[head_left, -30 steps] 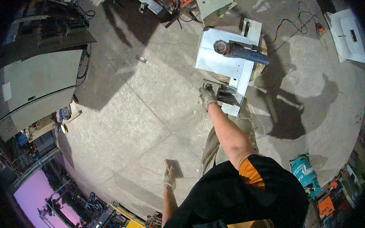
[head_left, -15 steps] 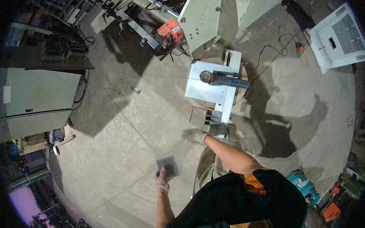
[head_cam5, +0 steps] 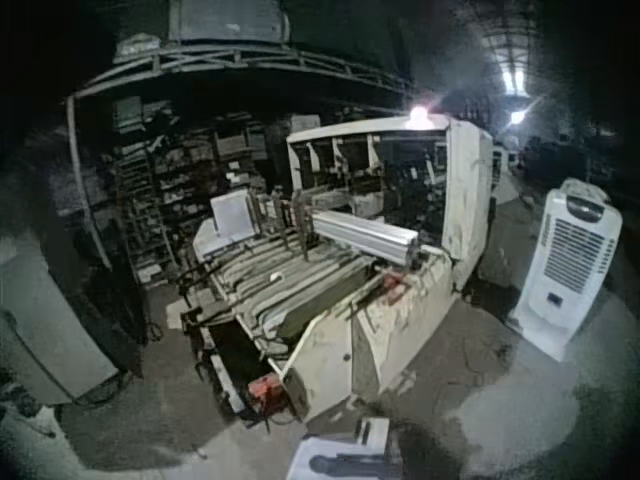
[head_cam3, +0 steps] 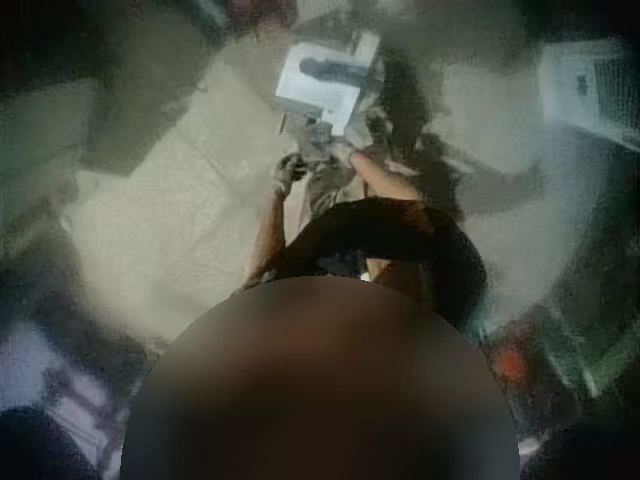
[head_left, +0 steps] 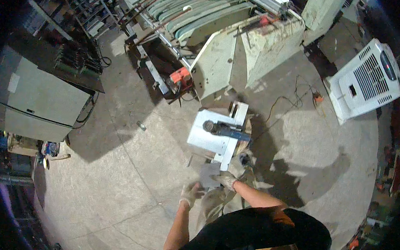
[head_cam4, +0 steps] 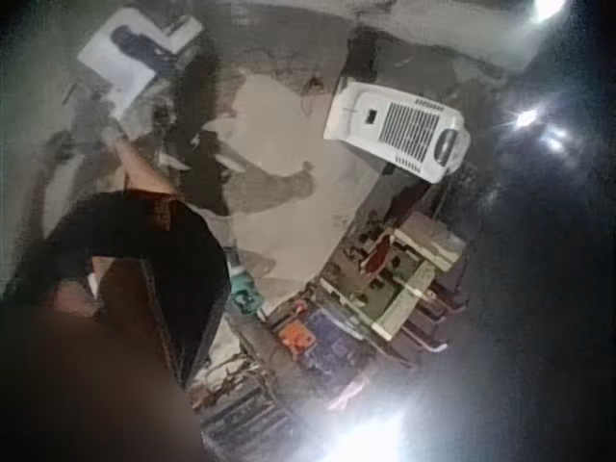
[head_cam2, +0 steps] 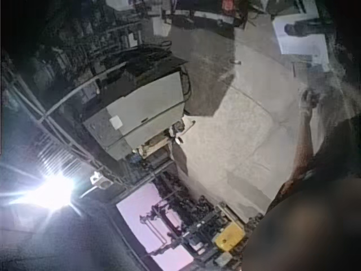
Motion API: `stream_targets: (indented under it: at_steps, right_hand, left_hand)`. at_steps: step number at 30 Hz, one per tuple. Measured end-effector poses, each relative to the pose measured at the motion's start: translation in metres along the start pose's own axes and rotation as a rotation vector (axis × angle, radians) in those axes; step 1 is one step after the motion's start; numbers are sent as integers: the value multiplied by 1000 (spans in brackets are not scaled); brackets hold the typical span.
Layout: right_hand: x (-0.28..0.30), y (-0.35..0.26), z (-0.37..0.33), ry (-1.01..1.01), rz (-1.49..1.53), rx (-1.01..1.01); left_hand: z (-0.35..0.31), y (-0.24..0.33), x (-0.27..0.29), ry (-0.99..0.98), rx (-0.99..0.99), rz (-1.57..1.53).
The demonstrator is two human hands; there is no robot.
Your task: The person retrieves a long metal profile from a rack, places it on a workbench, and uses a handheld angle grinder to smooth its edges. They then return the profile to the rack, secure it with a clamp, and handle small metal pieces on the bench.
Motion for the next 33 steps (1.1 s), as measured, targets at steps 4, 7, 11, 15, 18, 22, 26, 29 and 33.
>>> stream_targets:
  at_steps: [4, 7, 11, 15, 18, 22, 26, 29, 33]
  right_hand:
    - [118, -1, 15, 263, 172, -18]
    - [224, -44, 26, 604, -89, 123]
    - [299, -107, 28, 343, 300, 116]
    - [305, -158, 14, 265, 218, 49]
    - [289, -164, 27, 263, -128, 29]
    - [276, -123, 90, 277, -64, 142]
    - [295, -79, 175, 361, -103, -30]
    - [293, -73, 196, 382, 110, -88]
    - [285, -95, 203, 470, -207, -128]
  left_hand:
    - [-12, -27, 11, 285, 49, 56]
    - [-35, -56, 16, 456, 221, -18]
    - [-62, -80, -5, 527, 300, 32]
    - [-61, -79, -55, 525, 213, -124]
    - [-60, -73, -94, 480, 173, -199]
    - [-82, -91, -124, 489, 230, -229]
    - [-123, -143, -123, 625, 321, -338]
    - [-158, -192, -118, 689, 445, -379]
    - [-179, -227, -111, 704, 568, -432]
Point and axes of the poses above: each hand's wrist, its own z-axis towards the middle knuckle, its own x-axis out of the back of the hand, y = z × x, the point moved 6 cm from there along z, towards the middle knuckle, and after that the axes turned 1 degree about z, right-handed, at the moved point
